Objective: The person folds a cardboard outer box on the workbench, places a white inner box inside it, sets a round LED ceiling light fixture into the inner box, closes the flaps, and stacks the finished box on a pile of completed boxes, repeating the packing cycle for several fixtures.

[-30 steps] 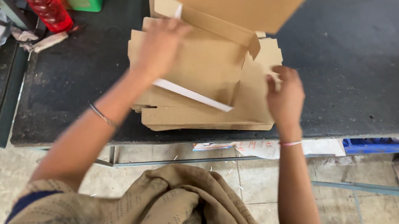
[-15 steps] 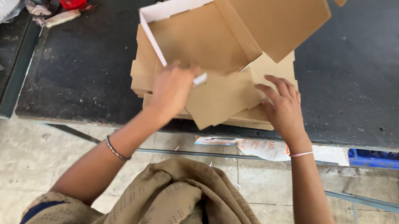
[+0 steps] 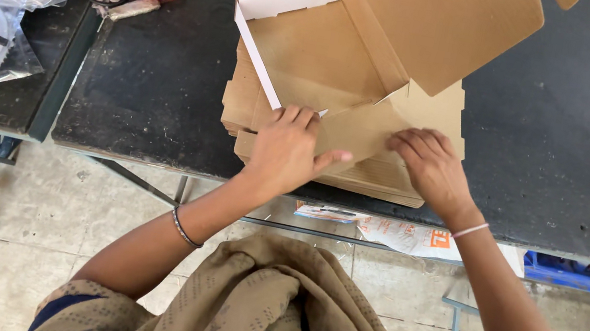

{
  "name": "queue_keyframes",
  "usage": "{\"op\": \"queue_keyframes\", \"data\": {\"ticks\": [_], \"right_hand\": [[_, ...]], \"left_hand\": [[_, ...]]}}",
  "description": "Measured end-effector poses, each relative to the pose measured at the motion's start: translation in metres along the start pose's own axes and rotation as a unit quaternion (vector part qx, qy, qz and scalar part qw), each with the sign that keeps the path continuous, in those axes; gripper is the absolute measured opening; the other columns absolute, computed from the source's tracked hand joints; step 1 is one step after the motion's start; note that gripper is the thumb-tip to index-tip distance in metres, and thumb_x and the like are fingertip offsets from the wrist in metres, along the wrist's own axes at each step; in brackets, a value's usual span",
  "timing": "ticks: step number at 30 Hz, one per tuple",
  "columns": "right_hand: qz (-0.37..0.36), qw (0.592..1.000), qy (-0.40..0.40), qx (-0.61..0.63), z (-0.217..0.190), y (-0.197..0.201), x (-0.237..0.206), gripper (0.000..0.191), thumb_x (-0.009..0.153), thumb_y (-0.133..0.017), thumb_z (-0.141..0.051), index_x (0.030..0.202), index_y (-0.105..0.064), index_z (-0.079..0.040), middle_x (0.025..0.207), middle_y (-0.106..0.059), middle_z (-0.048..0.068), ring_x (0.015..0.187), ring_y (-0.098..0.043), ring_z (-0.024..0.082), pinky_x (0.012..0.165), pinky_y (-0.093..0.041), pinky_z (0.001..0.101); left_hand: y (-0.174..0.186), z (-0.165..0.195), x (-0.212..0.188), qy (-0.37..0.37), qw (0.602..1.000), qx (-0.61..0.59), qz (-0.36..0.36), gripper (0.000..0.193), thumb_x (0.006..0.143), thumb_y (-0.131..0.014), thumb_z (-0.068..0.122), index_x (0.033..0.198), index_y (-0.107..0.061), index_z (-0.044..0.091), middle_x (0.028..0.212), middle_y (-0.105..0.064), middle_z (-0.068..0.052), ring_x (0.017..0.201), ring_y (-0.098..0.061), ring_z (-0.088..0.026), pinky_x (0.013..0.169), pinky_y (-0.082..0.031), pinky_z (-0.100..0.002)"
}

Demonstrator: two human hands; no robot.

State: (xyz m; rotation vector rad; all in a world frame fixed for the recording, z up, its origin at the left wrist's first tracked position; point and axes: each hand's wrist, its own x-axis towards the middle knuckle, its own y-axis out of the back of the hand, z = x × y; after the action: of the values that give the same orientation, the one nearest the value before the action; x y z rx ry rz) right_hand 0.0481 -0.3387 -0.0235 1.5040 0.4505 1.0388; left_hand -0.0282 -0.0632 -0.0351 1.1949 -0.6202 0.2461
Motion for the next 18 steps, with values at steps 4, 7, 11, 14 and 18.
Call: {"op": "queue_keyframes", "data": {"ticks": [4,7,11,14,18], "right_hand": [[0.058,0.998,-0.006,-0.031,0.013,-0.003,0.022,0.045,0.09,-0.059,0.001,0.134,-0.062,-0.008,0.135,-0.063,0.008,0.125,-0.059,0.028,0.108,-0.046,0.0406],[0.058,0.997,-0.02,-0.037,0.021,-0.005,0.043,0.054,0.085,-0.06,0.002,0.138,-0.061,-0.003,0.135,-0.064,0.011,0.121,-0.06,0.03,0.104,-0.049,0.04],[0.055,0.998,-0.011,-0.016,0.028,-0.003,0.057,0.052,0.085,-0.062,0.003,0.137,-0.063,-0.004,0.13,-0.067,0.011,0.117,-0.063,0.03,0.101,-0.051,0.0395],[0.03,1.0,-0.008,0.004,0.033,-0.001,0.062,0.051,0.085,-0.061,0.006,0.133,-0.068,-0.009,0.126,-0.07,0.008,0.111,-0.066,0.029,0.096,-0.054,0.0387],[-0.022,0.999,0.027,0.036,0.043,-0.006,0.081,0.052,0.079,-0.057,0.011,0.121,-0.076,-0.014,0.119,-0.075,0.008,0.108,-0.069,0.029,0.092,-0.054,0.0392]], "left_hand": [[0.007,0.009,0.003,0.0,1.0,0.019,-0.021,0.091,0.076,-0.062,0.075,0.101,-0.07,-0.012,0.106,-0.066,-0.018,0.105,-0.059,-0.032,0.086,-0.05,-0.041],[0.001,0.01,0.006,0.022,0.999,0.017,-0.045,0.083,0.078,-0.066,0.069,0.1,-0.071,-0.011,0.107,-0.065,-0.017,0.106,-0.06,-0.032,0.085,-0.051,-0.042],[-0.012,0.006,0.009,0.042,0.999,0.003,-0.016,0.068,0.082,-0.073,0.057,0.101,-0.072,-0.008,0.112,-0.066,-0.015,0.107,-0.06,-0.031,0.085,-0.051,-0.042],[-0.019,0.003,0.013,0.053,0.997,0.005,-0.055,0.054,0.082,-0.077,0.048,0.091,-0.075,-0.005,0.113,-0.065,-0.016,0.102,-0.061,-0.031,0.086,-0.051,-0.043],[-0.021,-0.003,0.028,0.05,0.992,0.02,-0.111,0.044,0.082,-0.077,0.041,0.091,-0.077,-0.002,0.113,-0.066,-0.016,0.104,-0.064,-0.033,0.088,-0.052,-0.044]]}}
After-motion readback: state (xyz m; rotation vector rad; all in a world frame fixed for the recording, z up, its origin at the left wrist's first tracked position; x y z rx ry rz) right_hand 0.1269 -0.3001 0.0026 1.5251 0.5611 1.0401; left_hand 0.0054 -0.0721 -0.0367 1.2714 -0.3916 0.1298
